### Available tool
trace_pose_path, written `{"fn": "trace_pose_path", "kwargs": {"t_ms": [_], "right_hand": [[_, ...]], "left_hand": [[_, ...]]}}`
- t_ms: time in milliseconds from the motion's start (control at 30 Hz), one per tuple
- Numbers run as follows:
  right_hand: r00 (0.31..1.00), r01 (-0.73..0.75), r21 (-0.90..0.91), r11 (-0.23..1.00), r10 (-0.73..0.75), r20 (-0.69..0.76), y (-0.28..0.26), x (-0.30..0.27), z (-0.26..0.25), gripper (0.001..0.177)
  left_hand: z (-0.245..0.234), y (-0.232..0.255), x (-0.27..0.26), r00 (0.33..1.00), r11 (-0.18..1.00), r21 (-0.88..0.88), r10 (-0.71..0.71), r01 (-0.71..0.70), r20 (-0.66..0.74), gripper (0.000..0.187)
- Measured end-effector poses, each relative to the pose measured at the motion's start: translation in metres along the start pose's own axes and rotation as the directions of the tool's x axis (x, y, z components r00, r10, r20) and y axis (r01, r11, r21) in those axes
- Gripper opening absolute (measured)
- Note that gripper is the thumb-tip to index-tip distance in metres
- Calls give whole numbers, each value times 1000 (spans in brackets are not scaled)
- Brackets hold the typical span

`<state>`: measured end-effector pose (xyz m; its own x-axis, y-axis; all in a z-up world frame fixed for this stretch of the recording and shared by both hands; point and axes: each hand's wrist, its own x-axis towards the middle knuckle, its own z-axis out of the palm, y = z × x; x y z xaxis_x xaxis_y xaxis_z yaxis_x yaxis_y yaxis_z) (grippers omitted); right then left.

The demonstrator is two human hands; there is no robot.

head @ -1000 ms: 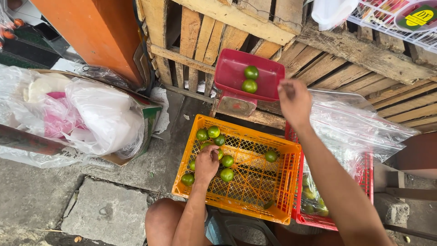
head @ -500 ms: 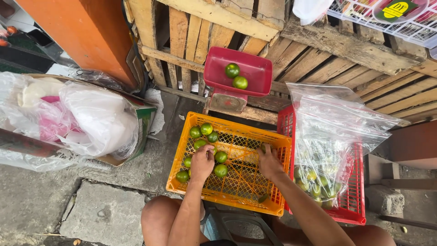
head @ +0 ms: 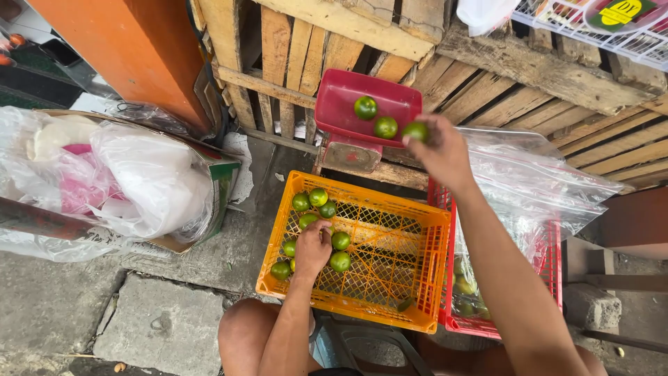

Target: Picking limes from a crate, weighing them on a scale, and placing them into plastic bags for packaging.

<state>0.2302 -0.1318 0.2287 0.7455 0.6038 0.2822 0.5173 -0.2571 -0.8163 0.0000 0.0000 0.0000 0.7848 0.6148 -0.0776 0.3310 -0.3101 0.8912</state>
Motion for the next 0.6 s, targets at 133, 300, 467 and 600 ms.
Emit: {"fn": "trace_pose_path", "kwargs": {"t_ms": [133, 300, 467, 600], "right_hand": [[971, -240, -402, 884, 213, -111, 69, 73, 15, 49], [990, -133, -486, 864, 95, -102, 105, 100, 32, 43], [988, -47, -336, 941, -7, -157, 88, 75, 36, 46], [982, 80, -165, 983, -106, -158, 71, 48, 32, 41]], "left_hand": [[-4, 6, 3, 1000, 1000, 25, -9, 9, -4, 25], [3, -5, 5, 998, 997, 51, -48, 50, -26, 28], [-13, -4, 0, 976, 986, 95, -118, 137, -183, 37], [-21, 10, -5, 963, 968, 106, -207, 227, -173, 47]]}}
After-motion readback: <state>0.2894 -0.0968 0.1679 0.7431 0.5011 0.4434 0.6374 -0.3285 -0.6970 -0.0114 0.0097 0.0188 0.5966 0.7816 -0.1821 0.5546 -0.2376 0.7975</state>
